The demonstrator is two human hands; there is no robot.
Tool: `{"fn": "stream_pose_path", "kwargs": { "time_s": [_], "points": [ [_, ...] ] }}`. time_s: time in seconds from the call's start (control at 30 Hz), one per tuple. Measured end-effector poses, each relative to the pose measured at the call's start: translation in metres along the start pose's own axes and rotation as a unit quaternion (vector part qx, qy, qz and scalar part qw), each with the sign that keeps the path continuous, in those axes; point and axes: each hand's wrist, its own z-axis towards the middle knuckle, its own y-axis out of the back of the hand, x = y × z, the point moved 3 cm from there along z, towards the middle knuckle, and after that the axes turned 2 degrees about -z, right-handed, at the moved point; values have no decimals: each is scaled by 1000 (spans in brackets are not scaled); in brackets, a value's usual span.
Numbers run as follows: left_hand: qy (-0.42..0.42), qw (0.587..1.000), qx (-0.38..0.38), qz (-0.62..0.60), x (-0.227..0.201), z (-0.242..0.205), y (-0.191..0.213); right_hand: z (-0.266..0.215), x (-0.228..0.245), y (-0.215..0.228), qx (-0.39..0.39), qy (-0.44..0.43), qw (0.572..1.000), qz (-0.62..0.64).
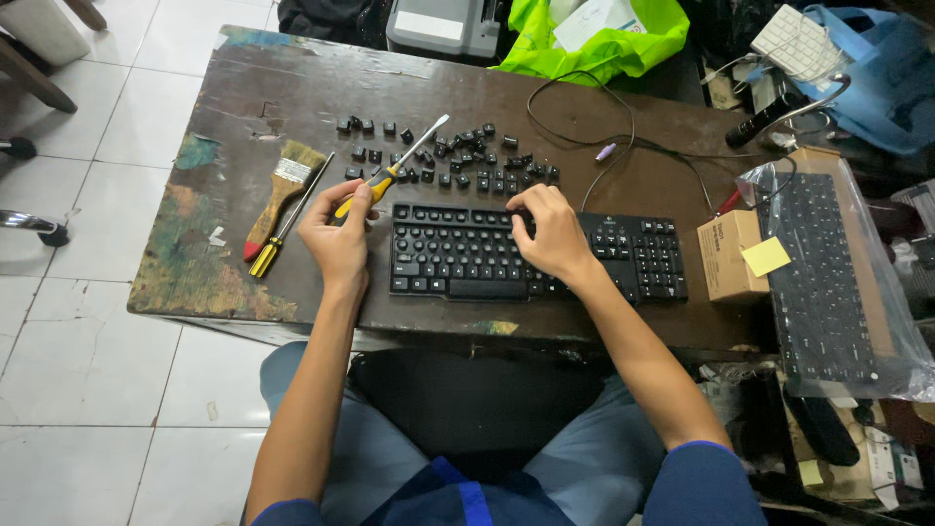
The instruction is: The person uses a screwdriver to press down and secure individual keycaps onto a black computer keyboard. They work systematically across the keyboard, picking up keycaps from a pile on the table and placing them into their respective slots.
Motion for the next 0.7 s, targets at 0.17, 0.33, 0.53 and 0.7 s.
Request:
{"fn": "stream_pose_path", "kwargs": {
  "time_s": [0.17, 0.33, 0.53, 0.7],
  "points": [
    [7, 1000, 9, 9, -2, -1, -1, 24, -13, -12, 33, -45, 992, 111],
    [8, 1000, 10, 2, -1, 2, -4, 57, -6, -17, 100, -93, 932, 336],
    [18, 1000, 18, -10, -3, -1, -6, 74, -29, -32, 148, -92, 906, 385],
    [25, 999, 17, -16, -2, 0, -4, 97, -54, -53, 111, -83, 915, 379]
  ]
}}
